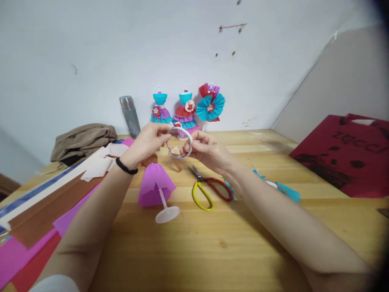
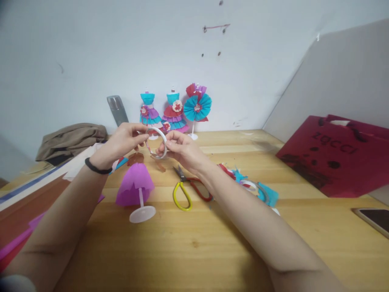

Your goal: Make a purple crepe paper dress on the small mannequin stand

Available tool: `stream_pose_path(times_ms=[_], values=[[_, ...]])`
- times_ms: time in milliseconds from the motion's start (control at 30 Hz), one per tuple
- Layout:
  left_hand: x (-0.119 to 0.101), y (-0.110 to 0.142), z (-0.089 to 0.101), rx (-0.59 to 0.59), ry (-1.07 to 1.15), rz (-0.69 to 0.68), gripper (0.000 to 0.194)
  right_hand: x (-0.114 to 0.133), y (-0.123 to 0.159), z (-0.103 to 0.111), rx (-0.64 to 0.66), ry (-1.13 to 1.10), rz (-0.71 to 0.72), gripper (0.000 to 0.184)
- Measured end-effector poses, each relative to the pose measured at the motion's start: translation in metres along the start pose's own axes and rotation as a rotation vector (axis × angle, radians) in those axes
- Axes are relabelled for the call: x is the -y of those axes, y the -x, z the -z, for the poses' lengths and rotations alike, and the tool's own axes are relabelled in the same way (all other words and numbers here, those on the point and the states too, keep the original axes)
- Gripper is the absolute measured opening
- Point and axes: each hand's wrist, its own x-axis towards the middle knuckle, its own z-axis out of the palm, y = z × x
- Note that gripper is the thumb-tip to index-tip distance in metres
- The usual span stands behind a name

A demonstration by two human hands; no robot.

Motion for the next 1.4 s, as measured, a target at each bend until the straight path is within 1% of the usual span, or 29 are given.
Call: stream_pose_path(times_ms=[67, 100, 133, 200, 267, 333, 367, 433, 567, 667, 733, 833, 933, 1067, 1133, 1200, 1300, 1400], values=[[-0.002, 0.0, 0.0, 0.058, 0.104, 0.028, 0.011, 0.001, -0.001, 0.002, -0.024, -0.026, -0.005, 0.026], [-0.004, 0.0, 0.001, 0.061, 0.141, 0.043, 0.012, 0.001, -0.002, 0.004, -0.058, -0.047, -0.004, 0.023], [-0.005, 0.001, 0.001, 0.054, 0.172, 0.057, 0.014, 0.0, -0.004, 0.006, -0.107, -0.072, -0.002, 0.018], [-0.009, 0.002, 0.003, 0.028, 0.224, 0.078, 0.017, -0.005, -0.008, 0.011, -0.244, -0.112, -0.031, 0.01], [-0.011, 0.004, 0.004, 0.016, 0.278, 0.098, 0.019, -0.012, -0.012, 0.015, -0.379, -0.114, -0.132, 0.005], [-0.011, 0.004, 0.004, 0.023, 0.333, 0.12, 0.019, -0.021, -0.014, 0.018, -0.452, -0.091, -0.261, 0.006], [-0.011, 0.004, 0.005, 0.026, 0.36, 0.133, 0.02, -0.024, -0.014, 0.018, -0.454, -0.083, -0.303, 0.007], [-0.009, 0.004, 0.005, 0.029, 0.414, 0.158, 0.022, -0.029, -0.013, 0.017, -0.401, -0.08, -0.343, 0.009], [-0.002, 0.002, 0.005, 0.049, 0.497, 0.169, 0.022, -0.028, -0.007, 0.011, -0.226, -0.064, -0.327, 0.012], [0.0, 0.001, 0.003, 0.051, 0.514, 0.173, 0.019, -0.025, -0.005, 0.008, -0.172, -0.041, -0.308, 0.015], [0.0, 0.001, 0.003, 0.056, 0.565, 0.193, 0.018, -0.024, -0.003, 0.008, -0.141, -0.027, -0.309, 0.017], [-0.002, 0.0, 0.005, 0.042, 0.659, 0.235, 0.02, -0.03, -0.002, 0.008, -0.073, 0.038, -0.323, 0.027], [-0.004, 0.0, 0.006, 0.021, 0.678, 0.265, 0.02, -0.042, 0.001, 0.004, 0.008, 0.064, -0.395, 0.039], [-0.005, 0.001, 0.006, 0.02, 0.63, 0.268, 0.024, -0.06, 0.005, 0.001, 0.068, -0.019, -0.528, 0.048], [-0.006, 0.001, 0.006, 0.033, 0.624, 0.257, 0.023, -0.066, 0.005, 0.002, 0.082, -0.014, -0.541, 0.049], [-0.008, 0.001, 0.006, 0.03, 0.616, 0.256, 0.022, -0.071, 0.003, 0.005, 0.057, 0.033, -0.505, 0.045], [-0.007, 0.0, 0.006, 0.018, 0.571, 0.254, 0.024, -0.073, 0.001, 0.009, -0.073, 0.198, -0.43, 0.039], [-0.006, 0.0, 0.004, 0.044, 0.55, 0.206, 0.025, -0.069, -0.002, 0.012, -0.169, 0.327, -0.385, 0.035]])
